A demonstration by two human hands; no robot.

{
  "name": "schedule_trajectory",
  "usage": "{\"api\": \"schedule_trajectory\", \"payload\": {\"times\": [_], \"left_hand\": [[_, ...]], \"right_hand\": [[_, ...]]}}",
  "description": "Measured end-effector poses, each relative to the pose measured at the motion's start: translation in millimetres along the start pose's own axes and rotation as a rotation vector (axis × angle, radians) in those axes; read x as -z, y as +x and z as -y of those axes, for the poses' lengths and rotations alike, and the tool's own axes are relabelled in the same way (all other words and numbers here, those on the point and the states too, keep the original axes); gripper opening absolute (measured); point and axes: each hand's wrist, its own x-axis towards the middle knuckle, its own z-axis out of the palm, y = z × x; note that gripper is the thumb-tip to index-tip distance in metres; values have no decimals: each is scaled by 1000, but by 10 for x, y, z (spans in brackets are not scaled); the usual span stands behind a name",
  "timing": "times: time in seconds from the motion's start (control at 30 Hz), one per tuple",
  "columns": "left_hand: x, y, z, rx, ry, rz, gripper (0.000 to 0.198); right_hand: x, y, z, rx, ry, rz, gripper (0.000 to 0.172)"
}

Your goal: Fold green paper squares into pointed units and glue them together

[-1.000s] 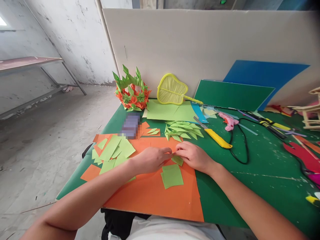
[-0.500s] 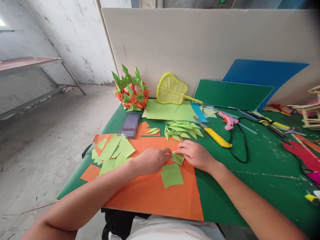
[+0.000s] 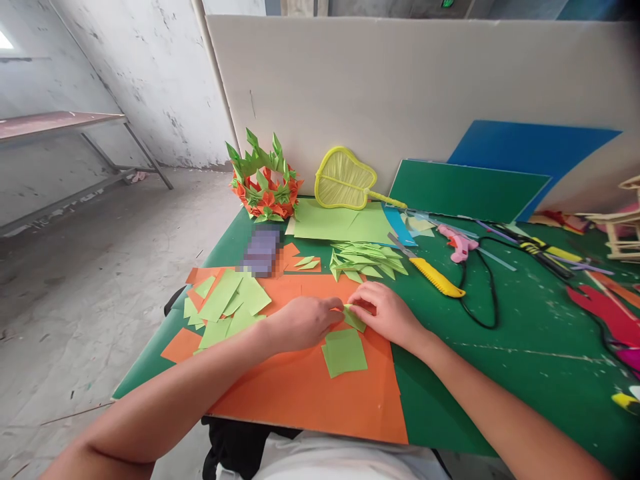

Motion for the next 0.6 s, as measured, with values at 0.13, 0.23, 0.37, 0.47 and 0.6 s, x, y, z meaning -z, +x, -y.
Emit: {"api": "schedule_trajectory", "payload": {"times": [0.13,0.23,0.37,0.47,0.6], "left_hand": [[17,-1,-1,-5,-26,-22,29],[30,-1,-5,6,-41,-23,29],[41,-7,-1,18,-46,-19,29],[27,-17,27,-1,-68,-45,32],[-2,-17,64,-25,-112,-78,35]], "right_hand": [[-42,7,-6,-85,35,-23,12],[-61,5,-6,-127,56,-34,11],[-56,7,7,-162,81,-34,15],[-44,13,17,-169,92,-24,16],[-51,8,3,-157,85,-40,15]]}}
